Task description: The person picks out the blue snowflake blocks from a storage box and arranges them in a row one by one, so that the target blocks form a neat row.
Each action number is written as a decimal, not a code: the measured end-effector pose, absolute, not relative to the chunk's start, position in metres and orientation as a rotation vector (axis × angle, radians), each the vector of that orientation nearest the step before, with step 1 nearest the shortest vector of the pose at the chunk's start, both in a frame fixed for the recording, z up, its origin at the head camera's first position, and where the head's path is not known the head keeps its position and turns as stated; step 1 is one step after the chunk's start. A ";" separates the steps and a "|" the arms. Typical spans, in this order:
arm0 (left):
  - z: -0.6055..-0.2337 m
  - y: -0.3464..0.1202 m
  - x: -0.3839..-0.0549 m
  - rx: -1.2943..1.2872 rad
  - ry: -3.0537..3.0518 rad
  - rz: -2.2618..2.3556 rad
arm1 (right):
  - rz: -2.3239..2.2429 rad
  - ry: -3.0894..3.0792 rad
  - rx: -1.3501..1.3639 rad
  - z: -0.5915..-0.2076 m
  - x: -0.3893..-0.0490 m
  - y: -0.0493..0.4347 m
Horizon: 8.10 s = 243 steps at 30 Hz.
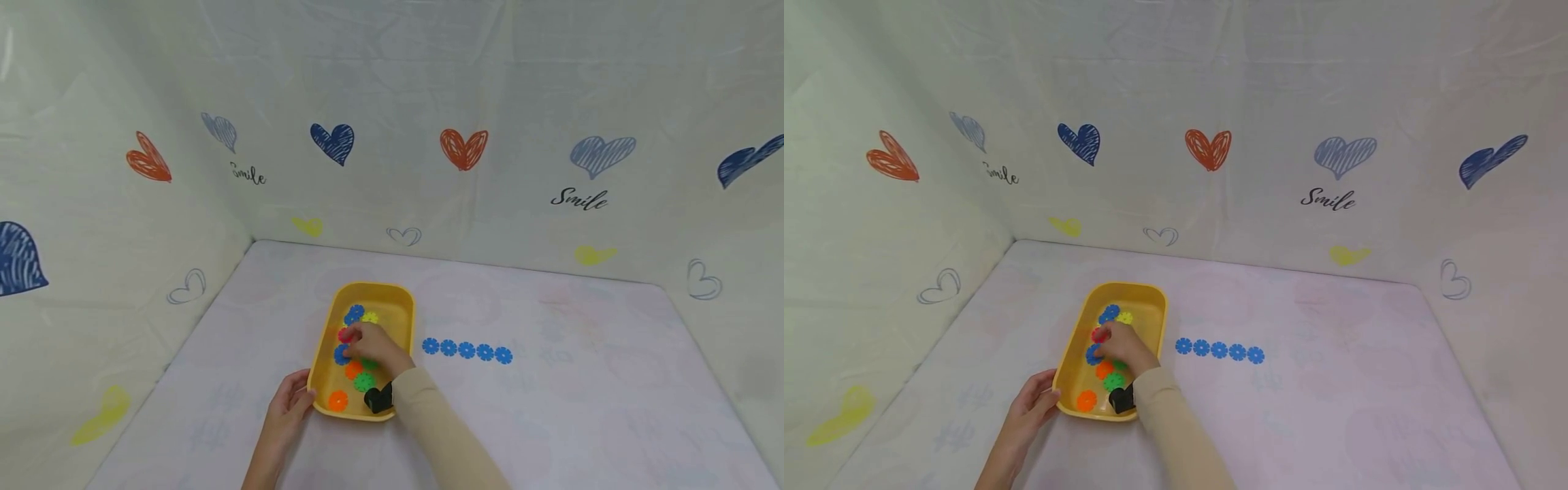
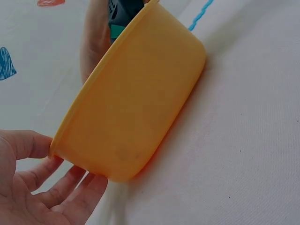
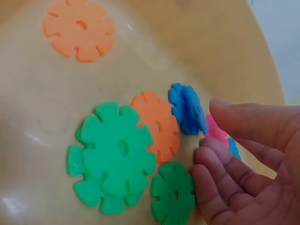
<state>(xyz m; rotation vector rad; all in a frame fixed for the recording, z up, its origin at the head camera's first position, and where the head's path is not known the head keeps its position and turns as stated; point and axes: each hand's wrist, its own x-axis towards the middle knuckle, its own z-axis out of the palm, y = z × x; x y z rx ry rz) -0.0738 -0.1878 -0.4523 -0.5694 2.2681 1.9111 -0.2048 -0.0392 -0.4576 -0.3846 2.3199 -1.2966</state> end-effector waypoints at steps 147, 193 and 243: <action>-0.453 -0.190 -0.074 -0.561 2.258 1.904 | -1.568 2.585 0.599 -0.476 -0.146 0.222; -0.456 -0.192 -0.074 -0.545 2.254 1.914 | -1.373 2.631 0.529 -0.481 -0.162 0.237; -0.454 -0.191 -0.073 -0.537 2.244 1.929 | -1.251 2.597 0.536 -0.473 -0.162 0.239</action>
